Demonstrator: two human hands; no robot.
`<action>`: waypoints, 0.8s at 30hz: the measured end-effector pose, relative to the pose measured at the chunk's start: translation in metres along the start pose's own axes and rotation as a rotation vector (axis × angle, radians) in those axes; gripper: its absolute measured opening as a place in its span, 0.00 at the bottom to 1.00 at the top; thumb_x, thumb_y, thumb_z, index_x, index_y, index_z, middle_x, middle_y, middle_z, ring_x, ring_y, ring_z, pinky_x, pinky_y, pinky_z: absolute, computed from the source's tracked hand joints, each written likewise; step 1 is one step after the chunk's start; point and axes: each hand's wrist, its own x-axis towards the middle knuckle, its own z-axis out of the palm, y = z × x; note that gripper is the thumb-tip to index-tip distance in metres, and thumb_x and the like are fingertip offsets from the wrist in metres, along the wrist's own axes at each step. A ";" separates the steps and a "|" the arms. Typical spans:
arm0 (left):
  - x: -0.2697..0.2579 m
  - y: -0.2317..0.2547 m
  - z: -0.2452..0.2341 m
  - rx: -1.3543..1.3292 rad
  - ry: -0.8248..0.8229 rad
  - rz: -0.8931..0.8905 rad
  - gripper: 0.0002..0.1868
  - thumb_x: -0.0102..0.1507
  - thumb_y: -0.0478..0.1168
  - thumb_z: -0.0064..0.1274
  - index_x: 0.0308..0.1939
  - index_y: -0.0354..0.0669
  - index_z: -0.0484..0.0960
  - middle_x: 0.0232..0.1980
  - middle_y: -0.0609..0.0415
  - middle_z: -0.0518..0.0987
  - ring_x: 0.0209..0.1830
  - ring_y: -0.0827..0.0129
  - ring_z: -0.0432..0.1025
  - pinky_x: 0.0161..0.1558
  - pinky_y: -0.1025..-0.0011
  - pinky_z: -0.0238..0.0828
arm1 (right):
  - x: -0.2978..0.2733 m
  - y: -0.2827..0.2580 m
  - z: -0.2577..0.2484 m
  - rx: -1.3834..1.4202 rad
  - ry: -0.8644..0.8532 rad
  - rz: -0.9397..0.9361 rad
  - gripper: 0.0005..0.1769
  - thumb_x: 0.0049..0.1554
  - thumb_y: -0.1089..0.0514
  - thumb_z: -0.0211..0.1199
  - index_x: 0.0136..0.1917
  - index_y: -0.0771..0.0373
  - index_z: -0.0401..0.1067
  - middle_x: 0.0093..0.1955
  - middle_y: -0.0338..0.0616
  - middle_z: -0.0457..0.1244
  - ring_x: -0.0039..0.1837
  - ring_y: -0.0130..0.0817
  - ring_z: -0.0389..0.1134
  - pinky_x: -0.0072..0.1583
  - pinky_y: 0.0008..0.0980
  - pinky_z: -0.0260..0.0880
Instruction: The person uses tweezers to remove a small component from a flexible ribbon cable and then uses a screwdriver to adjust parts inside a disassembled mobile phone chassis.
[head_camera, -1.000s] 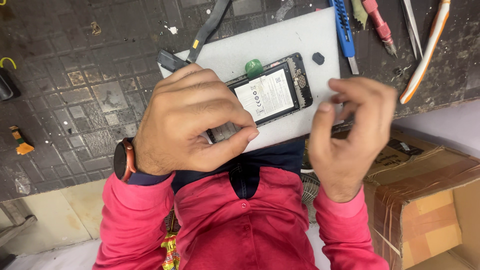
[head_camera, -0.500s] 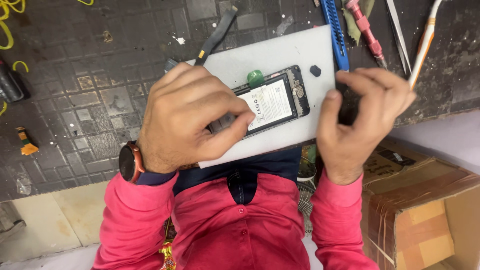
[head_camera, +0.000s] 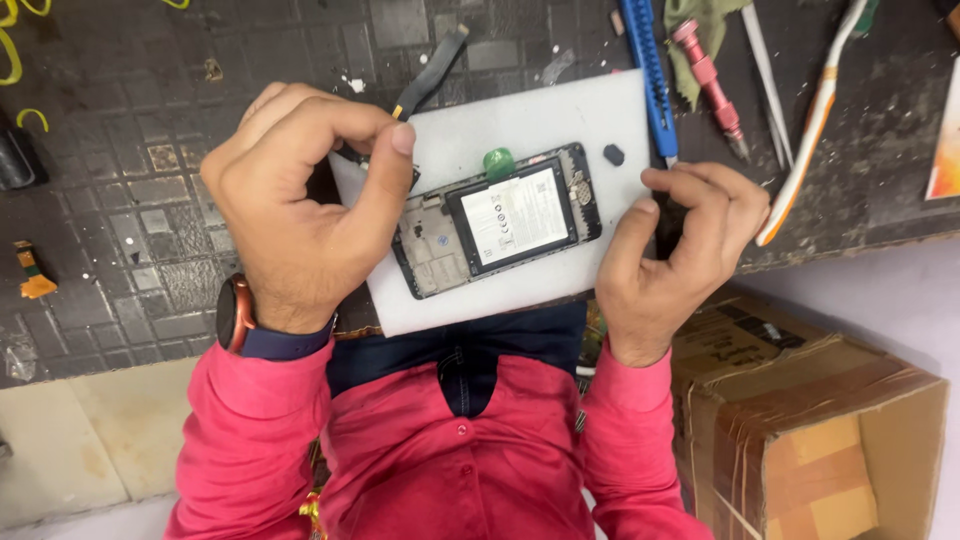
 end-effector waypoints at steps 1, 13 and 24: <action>0.001 0.000 0.000 0.002 0.005 -0.007 0.05 0.68 0.27 0.61 0.39 0.35 0.81 0.36 0.52 0.79 0.36 0.67 0.74 0.40 0.73 0.67 | 0.000 -0.001 0.001 -0.007 0.009 0.002 0.08 0.62 0.71 0.58 0.54 0.66 0.70 0.59 0.50 0.59 0.64 0.42 0.60 0.67 0.36 0.61; -0.001 0.001 0.005 -0.026 -0.013 -0.039 0.07 0.69 0.30 0.63 0.37 0.35 0.81 0.35 0.53 0.80 0.35 0.68 0.74 0.40 0.73 0.68 | -0.004 0.001 0.002 -0.103 0.087 0.027 0.11 0.59 0.66 0.61 0.56 0.66 0.71 0.63 0.52 0.55 0.67 0.46 0.53 0.70 0.45 0.53; -0.003 0.001 0.008 -0.054 -0.050 0.006 0.06 0.68 0.30 0.63 0.38 0.36 0.81 0.34 0.52 0.79 0.34 0.66 0.74 0.41 0.71 0.68 | 0.042 0.029 -0.013 -0.239 0.034 -0.033 0.14 0.67 0.64 0.59 0.65 0.62 0.73 0.65 0.47 0.57 0.68 0.44 0.53 0.70 0.44 0.51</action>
